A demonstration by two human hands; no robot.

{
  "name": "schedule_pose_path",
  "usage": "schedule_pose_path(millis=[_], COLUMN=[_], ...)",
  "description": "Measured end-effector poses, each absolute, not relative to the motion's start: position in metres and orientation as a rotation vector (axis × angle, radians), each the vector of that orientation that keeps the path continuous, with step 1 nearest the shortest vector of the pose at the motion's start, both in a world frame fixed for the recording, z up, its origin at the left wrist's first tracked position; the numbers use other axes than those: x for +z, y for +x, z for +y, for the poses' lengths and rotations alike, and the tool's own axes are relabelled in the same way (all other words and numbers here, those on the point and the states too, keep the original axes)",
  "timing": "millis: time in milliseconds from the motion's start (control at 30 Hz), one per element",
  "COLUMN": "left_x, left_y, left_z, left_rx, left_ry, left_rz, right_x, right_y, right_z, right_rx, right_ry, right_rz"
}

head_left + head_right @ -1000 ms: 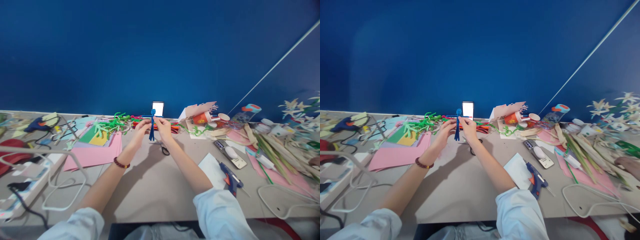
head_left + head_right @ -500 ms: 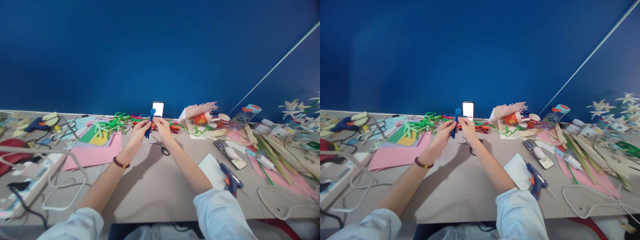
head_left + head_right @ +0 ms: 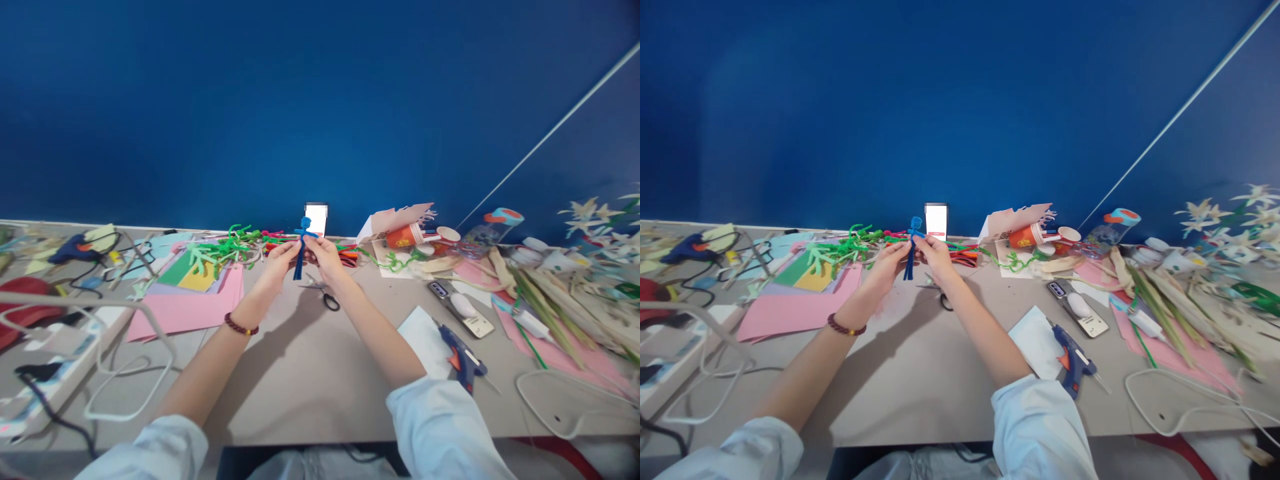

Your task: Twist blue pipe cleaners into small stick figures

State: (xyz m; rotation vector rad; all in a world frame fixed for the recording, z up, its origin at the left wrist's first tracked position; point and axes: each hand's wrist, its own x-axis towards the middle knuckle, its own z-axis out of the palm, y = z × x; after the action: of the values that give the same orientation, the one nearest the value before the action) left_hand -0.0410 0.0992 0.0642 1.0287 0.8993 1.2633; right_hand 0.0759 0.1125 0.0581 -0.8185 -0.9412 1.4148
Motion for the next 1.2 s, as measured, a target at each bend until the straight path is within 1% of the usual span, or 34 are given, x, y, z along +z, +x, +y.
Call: schedule_pose_path(millis=[100,167,233,333,467,533,633,800,933,1000,1133,1200], left_x=[0.066,0.067,0.068,0.068,0.069,0.070,0.069,0.065,0.064,0.065,0.065,0.065], left_y=[-0.044,-0.045,-0.047,-0.049,-0.051,-0.053,-0.055,-0.057,-0.059,-0.061,-0.066,-0.068], left_z=[0.101,0.103,0.104,0.105,0.104,0.104,0.106,0.112,0.114,0.114,0.115,0.115], left_rx=[1.333,1.389,1.413,1.395,1.387,1.396,1.427,1.422,1.381,1.336,1.221,1.196], left_ry=[1.054,1.047,1.023,1.024,1.183,1.245,1.271,1.319,1.359,1.367,1.348,1.333], left_rz=[0.930,0.927,0.915,0.933,1.017,1.027,1.015,1.086,1.069,1.028,0.865,0.808], right_x=[0.056,0.056,0.056,0.057,0.056,0.055,0.055,0.059,0.060,0.060,0.061,0.062], right_y=[0.076,0.076,0.078,0.082,0.086,0.086,0.086,0.089,0.094,0.096,0.097,0.097], right_z=[0.115,0.116,0.115,0.110,0.104,0.104,0.105,0.108,0.114,0.118,0.119,0.118], right_rx=[1.334,1.223,1.011,0.582,0.119,0.001,-0.038,0.033,0.254,0.496,1.226,1.512], right_ry=[-0.850,-0.889,-0.931,-1.015,-1.134,-1.163,-1.194,-1.197,-1.107,-1.076,-0.986,-0.900], right_rz=[-1.001,-1.082,-1.221,-1.510,-1.793,-1.864,-1.933,-1.966,-1.890,-1.818,-1.556,-1.425])
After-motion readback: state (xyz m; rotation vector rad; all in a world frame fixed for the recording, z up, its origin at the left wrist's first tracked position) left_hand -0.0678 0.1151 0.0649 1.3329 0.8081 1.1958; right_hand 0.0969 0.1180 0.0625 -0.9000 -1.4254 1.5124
